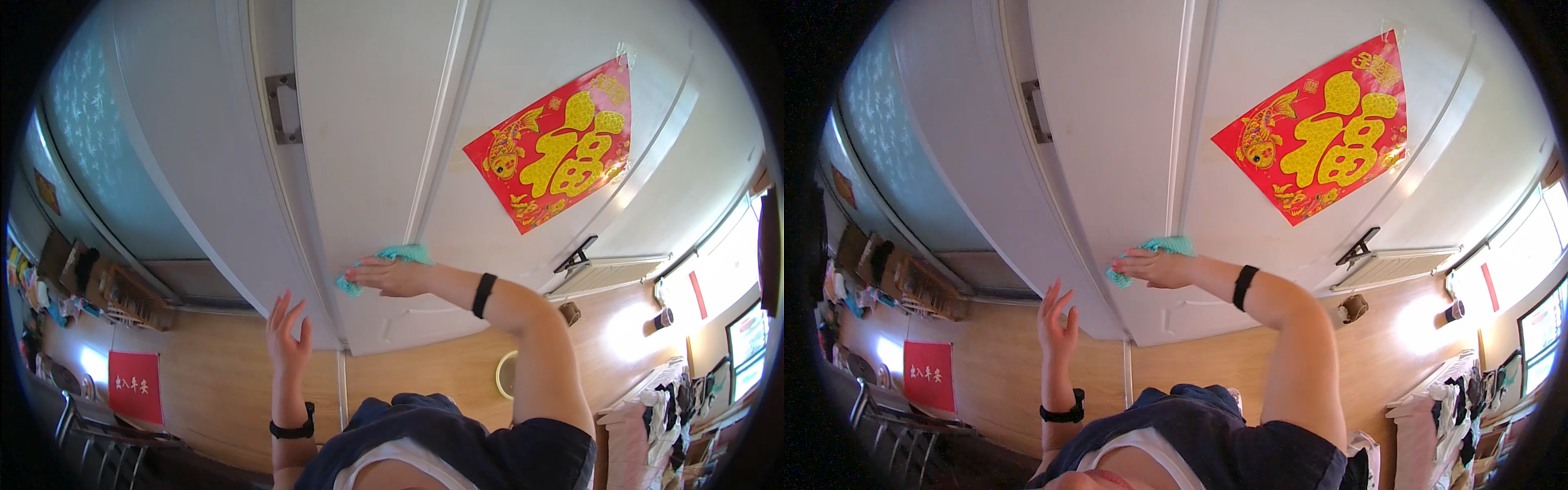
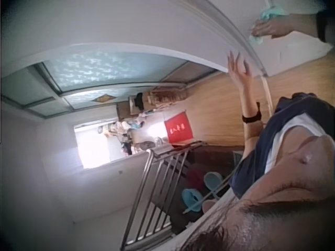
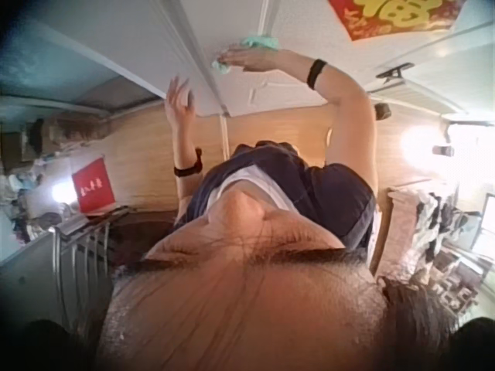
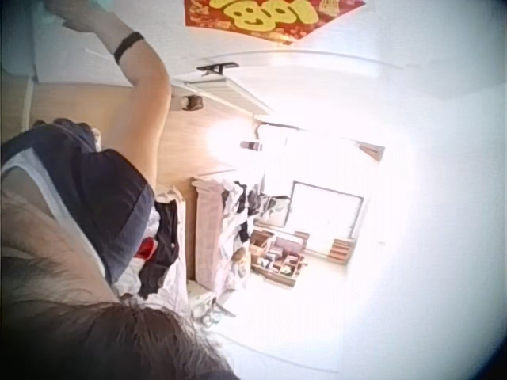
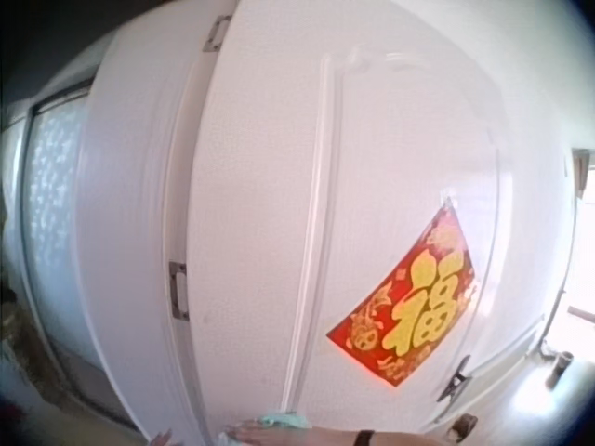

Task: The person wipes a small table with a green cloth, then moves to clean a white door. They dip the cloth into a yellow basin of water, wring it out, and wipe the door repeatedly, including the handle and edges.

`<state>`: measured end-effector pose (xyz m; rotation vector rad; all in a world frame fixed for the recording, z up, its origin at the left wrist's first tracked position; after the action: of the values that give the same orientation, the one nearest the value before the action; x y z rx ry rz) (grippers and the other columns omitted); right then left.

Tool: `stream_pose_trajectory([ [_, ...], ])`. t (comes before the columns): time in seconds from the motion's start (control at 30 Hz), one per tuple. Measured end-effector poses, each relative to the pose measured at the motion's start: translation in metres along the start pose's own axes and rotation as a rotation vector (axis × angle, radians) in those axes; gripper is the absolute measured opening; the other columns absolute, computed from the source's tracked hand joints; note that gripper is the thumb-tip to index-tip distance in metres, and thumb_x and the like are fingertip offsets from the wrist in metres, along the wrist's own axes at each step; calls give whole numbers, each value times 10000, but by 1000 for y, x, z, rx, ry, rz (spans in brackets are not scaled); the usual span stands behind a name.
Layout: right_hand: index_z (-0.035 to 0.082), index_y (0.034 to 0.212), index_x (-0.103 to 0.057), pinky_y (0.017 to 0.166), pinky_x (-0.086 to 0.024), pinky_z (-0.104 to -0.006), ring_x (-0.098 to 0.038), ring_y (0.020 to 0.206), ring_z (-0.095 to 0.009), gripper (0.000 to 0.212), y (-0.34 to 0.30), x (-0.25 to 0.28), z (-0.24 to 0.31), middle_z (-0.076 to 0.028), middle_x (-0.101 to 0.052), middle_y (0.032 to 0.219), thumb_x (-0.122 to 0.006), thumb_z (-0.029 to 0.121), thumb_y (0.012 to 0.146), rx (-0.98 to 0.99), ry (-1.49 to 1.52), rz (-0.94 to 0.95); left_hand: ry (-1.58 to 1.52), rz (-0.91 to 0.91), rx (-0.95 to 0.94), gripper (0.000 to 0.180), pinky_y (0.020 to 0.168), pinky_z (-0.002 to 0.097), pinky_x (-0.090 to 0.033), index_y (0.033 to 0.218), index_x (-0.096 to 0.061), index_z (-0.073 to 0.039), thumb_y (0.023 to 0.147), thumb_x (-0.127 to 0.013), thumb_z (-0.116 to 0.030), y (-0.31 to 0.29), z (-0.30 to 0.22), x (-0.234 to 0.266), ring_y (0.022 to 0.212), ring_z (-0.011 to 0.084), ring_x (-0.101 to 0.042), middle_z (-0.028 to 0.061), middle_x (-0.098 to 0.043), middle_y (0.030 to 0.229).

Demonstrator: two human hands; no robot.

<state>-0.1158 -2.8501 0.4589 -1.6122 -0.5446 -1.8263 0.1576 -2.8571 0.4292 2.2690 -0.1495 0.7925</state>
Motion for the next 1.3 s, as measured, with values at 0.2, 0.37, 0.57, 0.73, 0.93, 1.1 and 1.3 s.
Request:
stream_pose_trajectory([
  [0.2, 144, 1531, -337, 1193, -211, -490, -254, 1478, -295, 789, -68, 259, 9, -86, -295, 1595, -604, 504, 882, -307, -985, -902, -41, 39, 112, 332, 1078, 465, -406, 1211, -671, -85, 881, -653, -111, 12, 2, -4, 1350, 378, -458, 133, -535, 1429],
  [0.37, 76, 1516, -344, 1202, -163, -519, -214, 1491, -329, 882, -44, 275, 26, -144, -265, 1604, -629, 562, 837, -427, -757, -1325, -33, 27, -116, 487, 1119, 490, -348, 1390, -525, -58, 919, -613, -143, 44, -41, -24, 1418, 386, -364, 176, -384, 1538],
  [0.57, 134, 1540, -322, 1226, -84, -467, -139, 1523, -268, 819, -37, 73, 19, -76, -234, 1630, -596, 526, 875, -140, -747, -785, 14, -11, -277, 662, 1167, 535, -239, 1521, -321, -25, 941, -565, -231, 68, -71, -31, 1473, 400, -248, 226, -241, 1597],
  [0.73, 154, 1543, -314, 1231, -61, -437, -127, 1524, -231, 743, -56, 96, 4, -60, -222, 1634, -553, 491, 925, -304, -772, -821, 93, 34, -249, 725, 1171, 547, -213, 1552, -232, -25, 948, -543, -278, 76, -80, -54, 1479, 402, -230, 238, -211, 1604],
  [0.93, 204, 1481, -437, 1215, -125, -474, -210, 1499, -270, 703, -62, 96, -23, -65, -322, 1593, -596, 534, 881, -510, -798, -1108, 137, 5, -282, 743, 1173, 534, -219, 1558, -217, -28, 938, -576, -225, 76, -91, -64, 1479, 411, -219, 250, -194, 1605],
  [1.1, 57, 1480, -407, 1181, -183, -558, -145, 1500, -384, 748, -142, -51, -56, -229, -271, 1578, -610, 476, 894, -808, -539, -1464, 105, 53, -241, 716, 1161, 504, -266, 1545, -237, 1, 926, -566, -145, 77, -88, -58, 1458, 423, -266, 273, -190, 1597],
  [1.3, 9, 1530, -266, 1203, -91, -535, -26, 1503, -453, 808, -175, -116, -93, -294, -55, 1612, -642, 324, 888, -1228, 153, -2052, 199, 40, -248, 692, 1170, 435, -283, 1559, -246, -58, 957, -569, -167, 76, -88, -64, 1472, 391, -243, 246, -153, 1615],
])
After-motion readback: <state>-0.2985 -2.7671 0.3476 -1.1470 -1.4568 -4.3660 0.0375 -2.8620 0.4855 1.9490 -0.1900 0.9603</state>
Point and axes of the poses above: each hand's wrist, its own y-axis towards the middle knuckle, its own x-axis out of the back of the hand, z = x × y, the point moved 4 cm from there along y, towards the middle knuckle
